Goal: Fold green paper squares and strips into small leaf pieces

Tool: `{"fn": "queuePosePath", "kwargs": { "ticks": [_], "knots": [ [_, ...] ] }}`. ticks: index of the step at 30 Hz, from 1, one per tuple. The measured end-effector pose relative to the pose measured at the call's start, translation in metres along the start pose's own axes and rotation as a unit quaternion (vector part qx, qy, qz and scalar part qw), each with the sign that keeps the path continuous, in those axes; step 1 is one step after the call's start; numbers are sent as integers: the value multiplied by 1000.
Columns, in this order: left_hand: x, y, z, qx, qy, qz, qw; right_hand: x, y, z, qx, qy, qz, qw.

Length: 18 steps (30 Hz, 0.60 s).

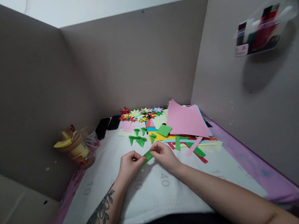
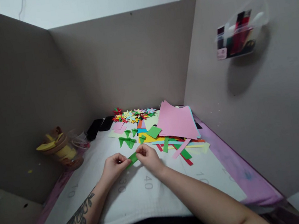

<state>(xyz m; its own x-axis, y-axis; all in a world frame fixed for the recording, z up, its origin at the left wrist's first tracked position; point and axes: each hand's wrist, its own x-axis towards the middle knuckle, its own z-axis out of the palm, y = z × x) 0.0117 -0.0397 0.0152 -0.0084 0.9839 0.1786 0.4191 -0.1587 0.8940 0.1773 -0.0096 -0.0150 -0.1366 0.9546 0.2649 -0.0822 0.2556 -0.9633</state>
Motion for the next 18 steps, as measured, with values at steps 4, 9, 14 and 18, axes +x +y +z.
{"fn": "queuePosePath", "kwargs": {
  "ticks": [4, 9, 14, 18],
  "knots": [
    [1, 1, 0, 5, 4, -1, 1000, 0, -1, 0, -5, 2, 2, 1000],
    [1, -1, 1, 15, 1, 3, 1000, -3, -7, 0, -55, 3, -17, 998],
    [0, 0, 0, 45, 2, 21, 999, -6, -15, -4, -174, -37, -83, 981],
    [2, 3, -4, 26, -11, -1, 1000, -3, -16, -7, -178, -25, -88, 980]
  ]
}}
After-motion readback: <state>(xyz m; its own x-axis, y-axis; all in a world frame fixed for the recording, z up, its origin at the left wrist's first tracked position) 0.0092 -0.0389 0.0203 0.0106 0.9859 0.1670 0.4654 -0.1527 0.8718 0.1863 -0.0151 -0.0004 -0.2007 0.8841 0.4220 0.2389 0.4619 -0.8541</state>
